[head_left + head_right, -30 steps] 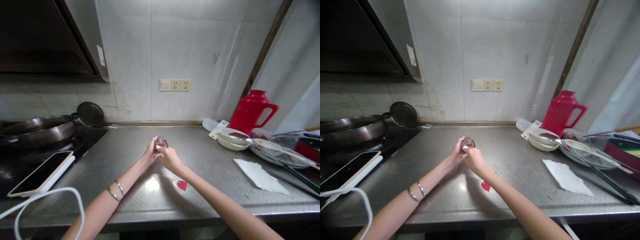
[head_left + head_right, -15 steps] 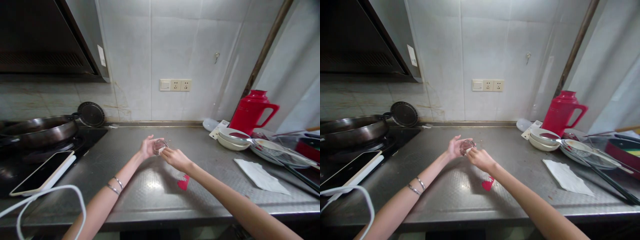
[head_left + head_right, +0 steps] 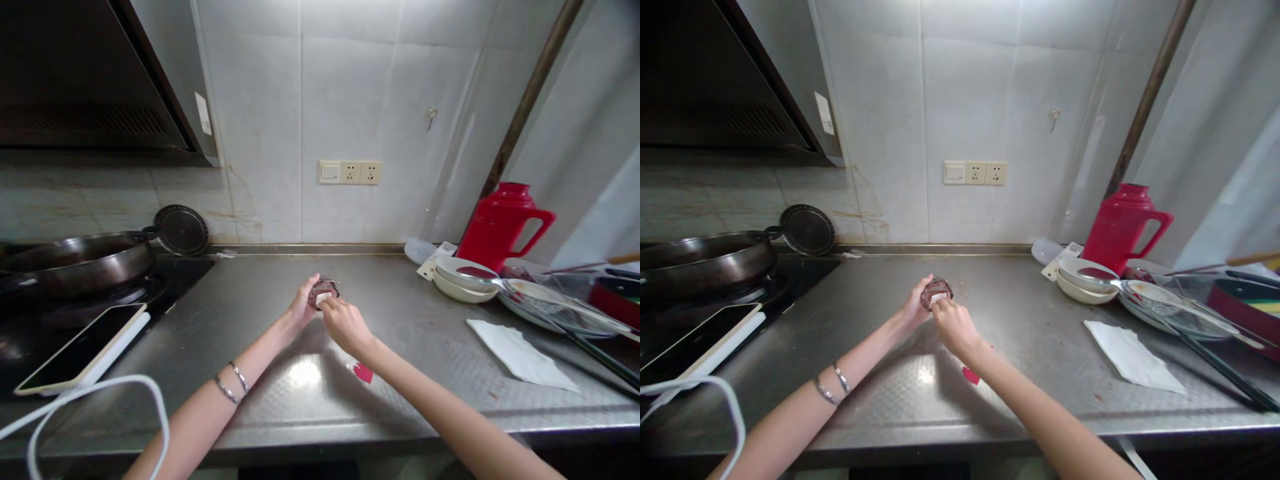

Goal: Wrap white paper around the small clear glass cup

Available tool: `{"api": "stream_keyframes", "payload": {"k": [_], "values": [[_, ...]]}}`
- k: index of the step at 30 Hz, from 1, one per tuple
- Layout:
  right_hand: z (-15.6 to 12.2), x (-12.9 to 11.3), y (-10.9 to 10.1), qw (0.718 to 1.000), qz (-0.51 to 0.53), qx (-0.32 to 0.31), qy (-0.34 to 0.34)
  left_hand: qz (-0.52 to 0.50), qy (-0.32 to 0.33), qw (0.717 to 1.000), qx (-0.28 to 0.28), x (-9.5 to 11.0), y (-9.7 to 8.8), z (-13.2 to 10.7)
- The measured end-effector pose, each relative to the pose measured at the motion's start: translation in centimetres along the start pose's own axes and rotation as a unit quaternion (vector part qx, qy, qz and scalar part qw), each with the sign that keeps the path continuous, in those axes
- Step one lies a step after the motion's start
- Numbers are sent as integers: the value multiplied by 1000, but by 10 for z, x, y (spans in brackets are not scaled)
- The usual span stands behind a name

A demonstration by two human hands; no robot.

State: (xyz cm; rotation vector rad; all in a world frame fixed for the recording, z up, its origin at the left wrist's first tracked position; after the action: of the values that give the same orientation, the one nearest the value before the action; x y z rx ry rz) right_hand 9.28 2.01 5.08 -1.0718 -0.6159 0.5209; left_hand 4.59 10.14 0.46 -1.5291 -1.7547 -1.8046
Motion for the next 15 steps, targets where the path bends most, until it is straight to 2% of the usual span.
{"api": "stream_keyframes", "payload": {"k": [2,5,8,11,13,15], "values": [[2,2,1,995,46,49,71,-16,17,1000,7,0,3,-4],[6,1,-4,986,77,123,81,-38,37,999,-5,1,7,-8],[4,-1,-11,988,45,149,14,-21,60,997,-50,10,14,-12],[-3,0,-12,993,-29,98,-59,30,24,993,-108,18,19,-14],[-8,-2,-11,987,-73,61,-129,71,-18,991,-107,22,14,-14],[-12,-7,-10,973,-102,36,-203,105,-72,989,-76,18,3,-12]]}}
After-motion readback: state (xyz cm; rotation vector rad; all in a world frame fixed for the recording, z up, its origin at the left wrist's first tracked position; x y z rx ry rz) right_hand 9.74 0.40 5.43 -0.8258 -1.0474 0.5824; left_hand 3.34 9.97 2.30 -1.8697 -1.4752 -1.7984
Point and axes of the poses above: each hand's wrist, its own z-axis towards the middle knuckle, its own y-axis out of the palm, x = y × z, the point moved 8 cm from there along z, towards the middle knuckle, and after that the axes turned 14 degrees about -y, right-handed, at the moved point
